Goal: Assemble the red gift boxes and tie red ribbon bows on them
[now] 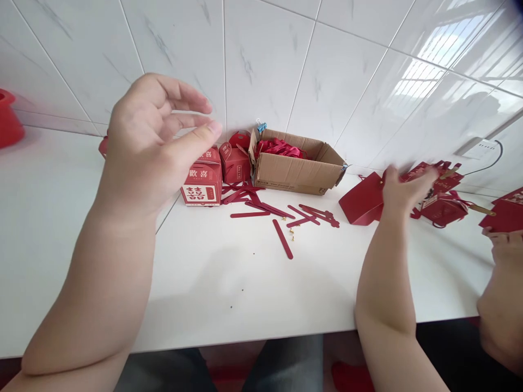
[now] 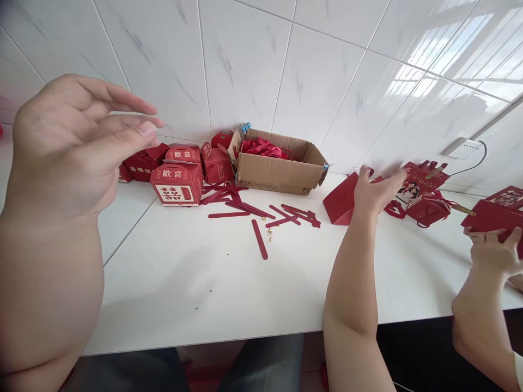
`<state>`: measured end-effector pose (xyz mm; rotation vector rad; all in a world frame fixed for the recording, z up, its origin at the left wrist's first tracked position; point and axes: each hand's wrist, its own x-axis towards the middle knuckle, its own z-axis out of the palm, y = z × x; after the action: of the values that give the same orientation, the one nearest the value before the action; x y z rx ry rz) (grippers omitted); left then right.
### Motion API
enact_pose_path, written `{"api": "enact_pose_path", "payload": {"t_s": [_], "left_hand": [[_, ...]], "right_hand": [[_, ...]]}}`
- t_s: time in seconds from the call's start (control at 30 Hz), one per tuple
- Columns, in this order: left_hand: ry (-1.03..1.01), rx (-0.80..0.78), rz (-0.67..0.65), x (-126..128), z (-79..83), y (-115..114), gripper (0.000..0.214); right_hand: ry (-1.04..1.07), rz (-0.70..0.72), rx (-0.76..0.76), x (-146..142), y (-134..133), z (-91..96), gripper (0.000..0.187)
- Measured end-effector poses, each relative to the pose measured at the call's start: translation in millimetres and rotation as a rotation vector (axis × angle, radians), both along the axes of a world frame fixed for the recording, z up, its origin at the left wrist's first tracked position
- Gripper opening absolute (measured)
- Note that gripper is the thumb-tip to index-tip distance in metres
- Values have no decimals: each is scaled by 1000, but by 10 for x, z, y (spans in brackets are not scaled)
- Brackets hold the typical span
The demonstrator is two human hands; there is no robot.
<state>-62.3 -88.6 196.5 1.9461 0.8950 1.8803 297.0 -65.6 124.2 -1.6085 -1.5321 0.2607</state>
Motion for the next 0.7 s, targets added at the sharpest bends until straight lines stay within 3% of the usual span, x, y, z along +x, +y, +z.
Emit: {"api": "enact_pose_path", "payload": {"t_s": [0.13, 0.27, 0.33, 0.47, 0.57, 0.7], "left_hand": [[-87, -16, -9, -62, 22, 37, 35], [-98, -32, 6, -108, 74, 6, 39], [-88, -26, 7, -125, 89, -1, 43], [-83, -25, -7, -143, 93, -9, 44], [-98, -32, -16, -141, 88, -16, 44], [-132, 4, -24, -135, 86, -14, 31]], "right_hand": [[16, 298, -35, -743, -294, -199, 48], [15, 691, -77, -1314, -539, -542, 50], [-63, 840, -124, -1468, -581, -743, 50], [-309, 931, -222, -1648, -643, -1052, 62], [-405, 1087, -219, -1758, -799, -1129, 68], [-367, 1484, -74, -1887, -1056, -1137, 67]]}}
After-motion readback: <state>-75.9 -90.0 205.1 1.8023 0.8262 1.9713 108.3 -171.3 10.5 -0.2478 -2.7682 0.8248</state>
